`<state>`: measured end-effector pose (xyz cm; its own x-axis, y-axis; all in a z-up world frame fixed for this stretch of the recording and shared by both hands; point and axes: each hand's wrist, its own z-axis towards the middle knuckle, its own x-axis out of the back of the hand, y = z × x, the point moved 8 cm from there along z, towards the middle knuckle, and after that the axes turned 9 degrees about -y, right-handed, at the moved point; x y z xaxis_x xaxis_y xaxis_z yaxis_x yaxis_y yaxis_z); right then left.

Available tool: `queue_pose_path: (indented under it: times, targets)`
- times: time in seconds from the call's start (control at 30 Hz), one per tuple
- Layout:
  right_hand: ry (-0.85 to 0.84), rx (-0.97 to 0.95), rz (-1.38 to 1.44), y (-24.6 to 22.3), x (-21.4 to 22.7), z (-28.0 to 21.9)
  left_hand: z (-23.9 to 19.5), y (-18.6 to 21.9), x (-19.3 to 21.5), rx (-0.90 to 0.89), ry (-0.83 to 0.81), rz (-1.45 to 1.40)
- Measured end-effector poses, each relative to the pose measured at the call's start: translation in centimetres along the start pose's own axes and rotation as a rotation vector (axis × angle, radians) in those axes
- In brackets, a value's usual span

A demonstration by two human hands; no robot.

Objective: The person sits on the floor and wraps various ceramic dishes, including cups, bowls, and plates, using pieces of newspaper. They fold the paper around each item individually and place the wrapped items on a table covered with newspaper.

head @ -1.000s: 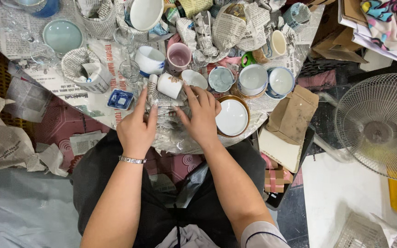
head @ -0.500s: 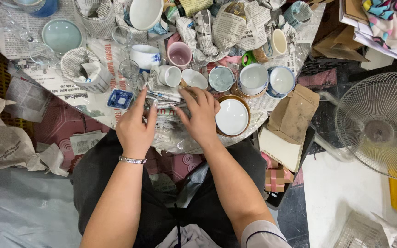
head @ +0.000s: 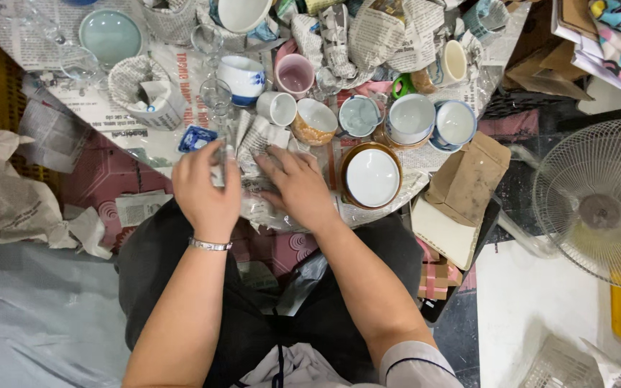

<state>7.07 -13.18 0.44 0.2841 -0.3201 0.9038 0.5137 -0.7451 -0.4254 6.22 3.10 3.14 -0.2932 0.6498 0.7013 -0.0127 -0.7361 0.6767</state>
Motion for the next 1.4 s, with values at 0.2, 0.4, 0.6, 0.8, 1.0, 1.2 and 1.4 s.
queue_pose_path:
  times: [0.2, 0.4, 0.6, 0.8, 1.0, 1.2, 1.4]
  targets:
    - [-0.045, -0.045, -0.28, -0.4, -4.2, -0.4, -1.6, 4.1, -4.5, -0.469, -0.257, 0.237]
    - [-0.077, -0.103, -0.281, 0.6, -6.5, -0.6, -1.0, 0.8, -7.1, -0.268, -0.342, 0.39]
    - [-0.05, -0.121, -0.254, 0.6, -6.8, -0.9, -1.0, -1.3, -7.0, -0.194, -0.341, 0.314]
    - [-0.086, -0.168, -0.234, 1.0, -7.9, -1.4, -1.0, -2.3, -7.9, -0.165, -0.384, 0.23]
    - [-0.085, -0.145, -0.209, 0.7, -7.0, -1.3, -1.4, -2.6, -8.5, -0.154, -0.402, 0.245]
    - [0.023, -0.362, 0.145, 4.7, 1.7, 0.3, -1.0, -2.1, -8.6, -0.118, -0.333, 0.328]
    - [0.243, -0.299, -0.203, 1.9, 5.9, 7.2, -0.4, -2.4, -9.3, -0.035, -0.429, 0.266]
